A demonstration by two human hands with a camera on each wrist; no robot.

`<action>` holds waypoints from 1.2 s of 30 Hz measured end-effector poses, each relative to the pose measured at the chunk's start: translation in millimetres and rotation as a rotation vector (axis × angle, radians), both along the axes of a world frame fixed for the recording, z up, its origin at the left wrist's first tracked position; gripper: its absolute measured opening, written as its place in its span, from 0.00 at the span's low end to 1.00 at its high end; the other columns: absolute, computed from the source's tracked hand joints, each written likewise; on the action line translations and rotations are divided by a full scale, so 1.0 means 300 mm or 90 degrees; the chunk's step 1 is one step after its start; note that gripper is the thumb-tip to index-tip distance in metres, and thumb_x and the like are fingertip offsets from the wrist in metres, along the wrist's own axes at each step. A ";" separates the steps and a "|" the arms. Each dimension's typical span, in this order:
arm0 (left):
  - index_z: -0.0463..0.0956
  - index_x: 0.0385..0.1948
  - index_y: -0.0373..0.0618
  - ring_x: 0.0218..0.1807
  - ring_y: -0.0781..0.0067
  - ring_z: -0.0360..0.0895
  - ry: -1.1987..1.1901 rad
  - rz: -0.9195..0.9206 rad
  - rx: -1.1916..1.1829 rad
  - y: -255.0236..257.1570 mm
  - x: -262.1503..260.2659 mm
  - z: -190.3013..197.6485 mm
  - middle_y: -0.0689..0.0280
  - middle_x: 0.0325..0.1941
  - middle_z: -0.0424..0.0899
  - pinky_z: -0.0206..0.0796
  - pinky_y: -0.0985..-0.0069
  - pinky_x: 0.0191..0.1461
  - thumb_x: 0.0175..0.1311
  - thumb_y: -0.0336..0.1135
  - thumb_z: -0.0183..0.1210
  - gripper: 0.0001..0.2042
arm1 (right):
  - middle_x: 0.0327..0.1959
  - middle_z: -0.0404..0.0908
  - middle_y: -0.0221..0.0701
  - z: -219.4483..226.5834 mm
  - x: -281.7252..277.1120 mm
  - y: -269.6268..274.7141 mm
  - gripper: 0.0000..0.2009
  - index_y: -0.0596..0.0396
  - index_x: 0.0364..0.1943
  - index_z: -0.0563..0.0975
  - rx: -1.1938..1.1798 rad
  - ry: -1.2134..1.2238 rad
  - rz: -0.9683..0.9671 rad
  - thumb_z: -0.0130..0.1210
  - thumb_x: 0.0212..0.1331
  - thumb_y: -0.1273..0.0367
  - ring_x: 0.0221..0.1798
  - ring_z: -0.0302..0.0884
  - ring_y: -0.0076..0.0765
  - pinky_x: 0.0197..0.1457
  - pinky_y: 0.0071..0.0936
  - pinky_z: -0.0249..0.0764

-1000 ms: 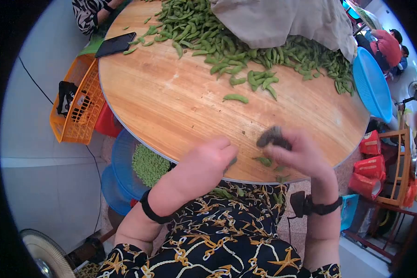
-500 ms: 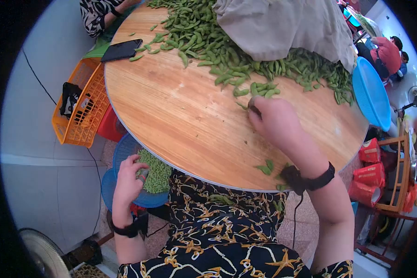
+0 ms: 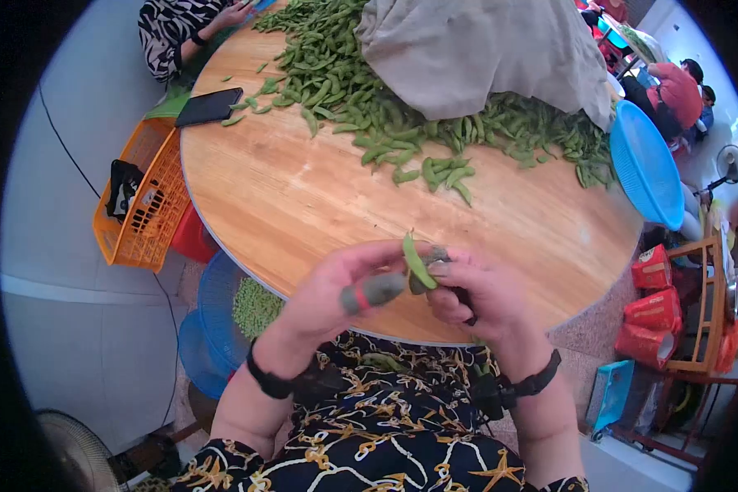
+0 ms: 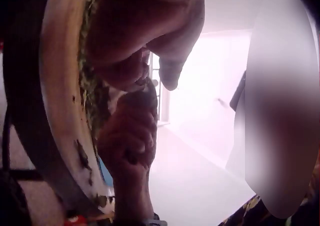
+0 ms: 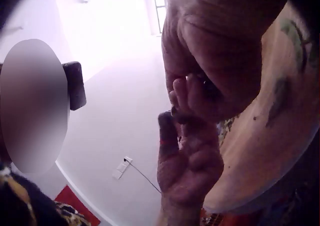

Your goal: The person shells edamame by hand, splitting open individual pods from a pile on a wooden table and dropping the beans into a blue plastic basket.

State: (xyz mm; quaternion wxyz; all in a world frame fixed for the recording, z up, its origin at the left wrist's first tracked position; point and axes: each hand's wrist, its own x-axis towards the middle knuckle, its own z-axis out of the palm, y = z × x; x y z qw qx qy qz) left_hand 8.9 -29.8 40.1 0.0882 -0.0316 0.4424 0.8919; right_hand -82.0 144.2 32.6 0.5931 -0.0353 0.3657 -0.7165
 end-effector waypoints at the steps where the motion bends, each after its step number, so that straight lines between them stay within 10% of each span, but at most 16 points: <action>1: 0.73 0.45 0.37 0.37 0.83 0.71 0.000 -0.002 0.000 0.025 -0.027 -0.030 0.70 0.34 0.77 0.62 0.85 0.38 0.56 0.33 0.59 0.16 | 0.17 0.67 0.23 0.006 0.004 0.007 0.07 0.56 0.33 0.72 0.016 0.032 -0.015 0.46 0.60 0.67 0.14 0.56 0.14 0.16 0.12 0.51; 6: 0.74 0.30 0.42 0.23 0.89 0.64 -0.005 0.135 0.085 0.077 -0.102 -0.084 0.72 0.26 0.74 0.54 0.90 0.24 0.54 0.31 0.59 0.06 | 0.18 0.67 0.21 0.048 0.043 0.037 0.09 0.55 0.30 0.71 0.129 0.283 -0.096 0.43 0.63 0.65 0.19 0.59 0.13 0.21 0.12 0.55; 16: 0.74 0.28 0.41 0.27 0.85 0.70 0.050 0.228 -0.100 0.103 -0.137 -0.143 0.72 0.25 0.75 0.62 0.86 0.31 0.55 0.30 0.58 0.04 | 0.22 0.69 0.20 -0.012 0.030 0.027 0.10 0.53 0.31 0.71 0.146 0.313 -0.091 0.41 0.64 0.65 0.21 0.61 0.12 0.22 0.12 0.57; 26: 0.74 0.29 0.41 0.30 0.85 0.71 0.084 0.001 0.111 0.058 -0.136 -0.147 0.72 0.27 0.77 0.63 0.85 0.35 0.58 0.34 0.57 0.06 | 0.22 0.71 0.24 -0.030 0.025 0.024 0.08 0.55 0.36 0.70 -0.063 -0.138 -0.078 0.42 0.64 0.66 0.14 0.57 0.14 0.17 0.11 0.54; 30: 0.72 0.31 0.40 0.30 0.82 0.71 0.022 -0.012 0.091 0.060 -0.135 -0.149 0.70 0.28 0.75 0.63 0.85 0.35 0.57 0.37 0.57 0.10 | 0.23 0.71 0.25 -0.028 0.025 0.024 0.08 0.56 0.36 0.70 -0.045 -0.069 -0.065 0.42 0.63 0.66 0.14 0.56 0.14 0.16 0.11 0.53; 32: 0.72 0.31 0.40 0.30 0.82 0.71 0.037 -0.008 0.037 0.060 -0.141 -0.155 0.70 0.28 0.75 0.63 0.85 0.35 0.58 0.37 0.57 0.09 | 0.22 0.71 0.26 -0.028 0.031 0.014 0.08 0.55 0.35 0.70 0.111 0.234 -0.104 0.43 0.63 0.66 0.14 0.56 0.14 0.16 0.11 0.53; 36: 0.72 0.32 0.41 0.31 0.83 0.72 0.040 -0.056 0.127 0.051 -0.138 -0.156 0.71 0.29 0.75 0.64 0.85 0.35 0.59 0.36 0.55 0.08 | 0.21 0.71 0.24 -0.031 0.002 0.033 0.09 0.55 0.36 0.71 0.027 0.078 -0.047 0.43 0.63 0.66 0.14 0.56 0.13 0.17 0.11 0.52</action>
